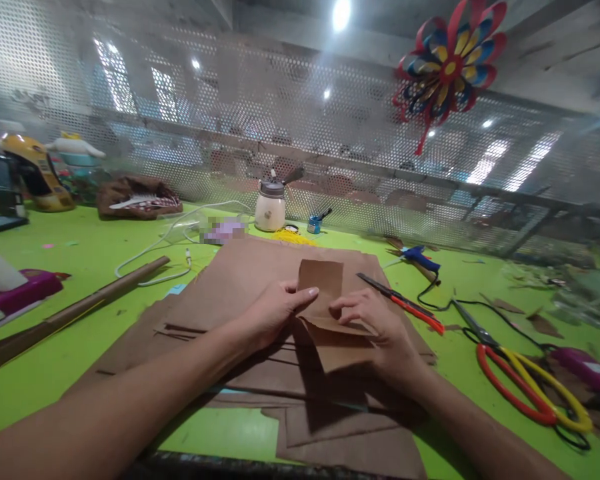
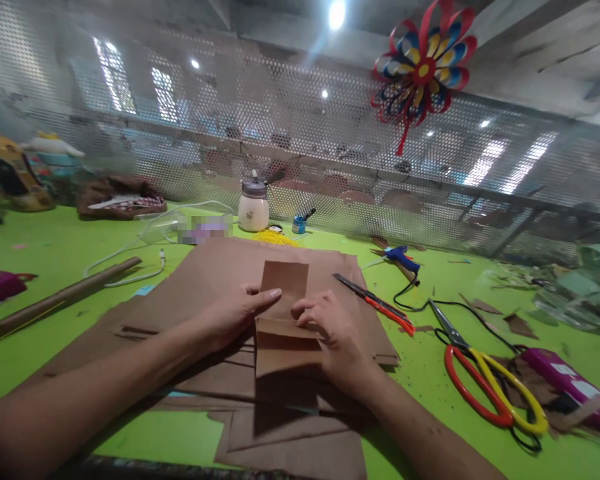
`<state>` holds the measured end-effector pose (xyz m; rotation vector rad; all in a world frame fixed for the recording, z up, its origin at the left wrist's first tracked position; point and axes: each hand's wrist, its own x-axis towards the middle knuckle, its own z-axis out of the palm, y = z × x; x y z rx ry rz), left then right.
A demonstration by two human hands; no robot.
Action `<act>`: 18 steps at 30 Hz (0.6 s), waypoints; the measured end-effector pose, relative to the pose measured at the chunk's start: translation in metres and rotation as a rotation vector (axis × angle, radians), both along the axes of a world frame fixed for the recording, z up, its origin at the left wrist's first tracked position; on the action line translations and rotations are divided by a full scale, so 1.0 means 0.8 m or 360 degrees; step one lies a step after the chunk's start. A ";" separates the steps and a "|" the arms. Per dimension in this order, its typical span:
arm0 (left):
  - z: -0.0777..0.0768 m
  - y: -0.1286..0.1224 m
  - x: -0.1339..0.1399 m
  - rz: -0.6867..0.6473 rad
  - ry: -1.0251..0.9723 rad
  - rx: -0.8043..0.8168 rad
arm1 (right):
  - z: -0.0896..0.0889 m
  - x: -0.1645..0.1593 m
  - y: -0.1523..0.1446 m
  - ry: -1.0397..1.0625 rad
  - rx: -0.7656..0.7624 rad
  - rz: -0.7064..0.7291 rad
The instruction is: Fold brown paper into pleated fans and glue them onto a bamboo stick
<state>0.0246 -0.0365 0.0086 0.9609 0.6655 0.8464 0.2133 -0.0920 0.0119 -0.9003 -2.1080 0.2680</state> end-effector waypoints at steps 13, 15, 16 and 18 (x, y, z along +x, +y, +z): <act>0.008 -0.011 0.000 -0.0141 -0.0044 0.0037 | -0.008 -0.009 -0.007 0.0162 -0.0327 0.0110; 0.006 -0.011 0.000 -0.0115 -0.0036 0.0041 | -0.011 -0.011 -0.006 0.0246 -0.0438 0.0000; 0.005 -0.010 0.001 -0.0123 -0.0043 0.0051 | -0.013 -0.011 -0.005 0.0329 -0.0519 -0.0067; 0.001 -0.009 0.001 -0.0162 -0.0078 0.0092 | -0.016 -0.014 -0.002 0.0537 -0.0717 -0.0124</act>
